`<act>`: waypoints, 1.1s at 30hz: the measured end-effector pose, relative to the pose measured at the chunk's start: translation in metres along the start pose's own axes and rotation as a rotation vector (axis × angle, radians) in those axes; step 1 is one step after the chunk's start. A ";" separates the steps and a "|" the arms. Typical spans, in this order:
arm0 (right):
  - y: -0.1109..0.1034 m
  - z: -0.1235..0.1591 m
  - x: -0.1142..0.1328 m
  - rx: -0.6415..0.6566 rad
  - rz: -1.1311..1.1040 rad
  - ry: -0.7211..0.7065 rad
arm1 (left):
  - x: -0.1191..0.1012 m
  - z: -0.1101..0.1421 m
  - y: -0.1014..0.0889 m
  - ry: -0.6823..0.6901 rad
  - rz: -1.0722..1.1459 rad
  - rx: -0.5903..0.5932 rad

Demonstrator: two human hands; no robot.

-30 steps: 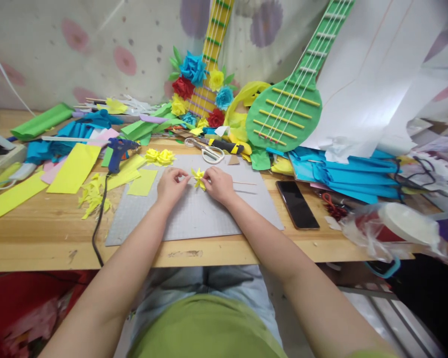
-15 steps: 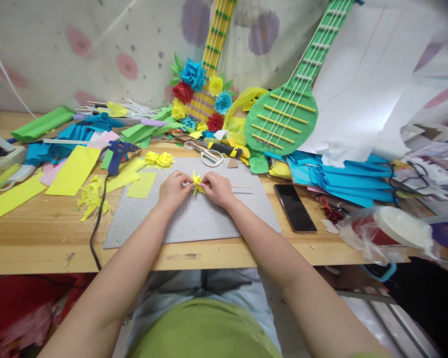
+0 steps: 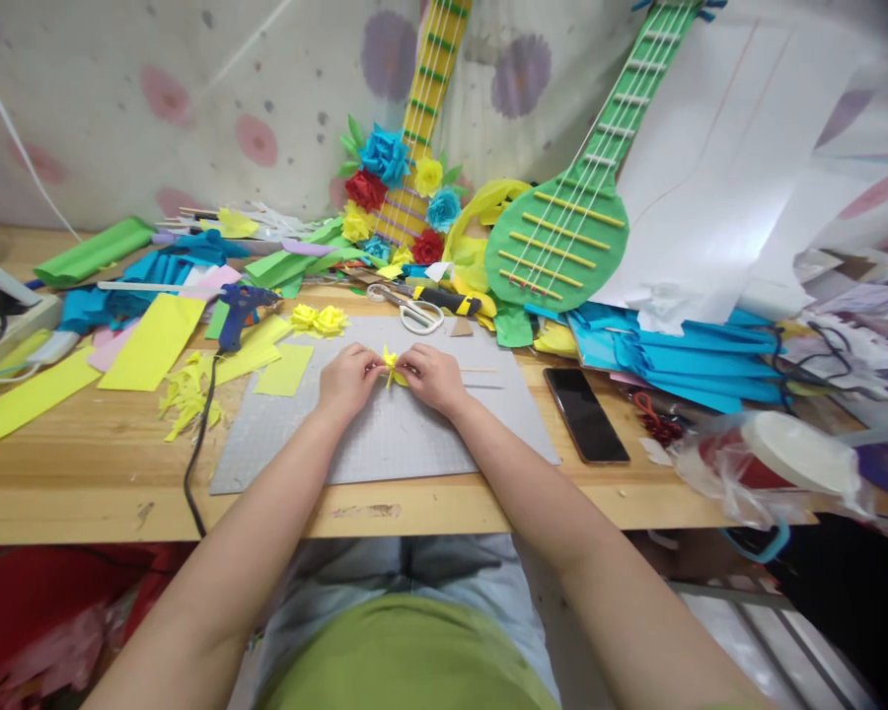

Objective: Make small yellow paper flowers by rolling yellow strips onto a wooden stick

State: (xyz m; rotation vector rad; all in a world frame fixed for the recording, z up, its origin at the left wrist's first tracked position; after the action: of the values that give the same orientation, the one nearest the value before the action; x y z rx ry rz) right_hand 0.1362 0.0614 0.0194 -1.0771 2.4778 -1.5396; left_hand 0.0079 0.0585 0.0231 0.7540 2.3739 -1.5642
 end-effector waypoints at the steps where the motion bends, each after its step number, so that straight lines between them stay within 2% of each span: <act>1: 0.000 0.000 0.000 -0.006 -0.005 0.000 | 0.000 0.000 0.000 -0.005 0.003 -0.004; 11: -0.004 0.002 0.001 -0.017 0.015 -0.005 | -0.010 0.002 -0.004 0.083 0.012 -0.066; 22: -0.004 0.002 0.002 -0.031 0.080 -0.060 | -0.014 0.005 -0.005 0.224 -0.113 -0.134; 28: -0.007 0.002 0.004 -0.047 0.054 -0.110 | -0.014 0.005 -0.009 0.234 -0.112 -0.187; 33: -0.010 0.002 0.007 -0.039 0.062 -0.077 | -0.014 0.006 -0.009 0.205 -0.115 -0.178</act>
State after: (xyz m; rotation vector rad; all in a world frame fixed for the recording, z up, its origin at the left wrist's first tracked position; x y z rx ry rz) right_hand 0.1368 0.0533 0.0286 -1.0333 2.4751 -1.4118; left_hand 0.0147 0.0464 0.0339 0.7860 2.7047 -1.3493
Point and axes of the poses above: each hand's wrist, its own z-axis away from the middle knuckle, its own y-axis out of the palm, x = y × z, the point moved 7 cm from there along -z, towards the middle knuckle, and after that the axes turned 4 degrees about -x, right-handed, at the moved point
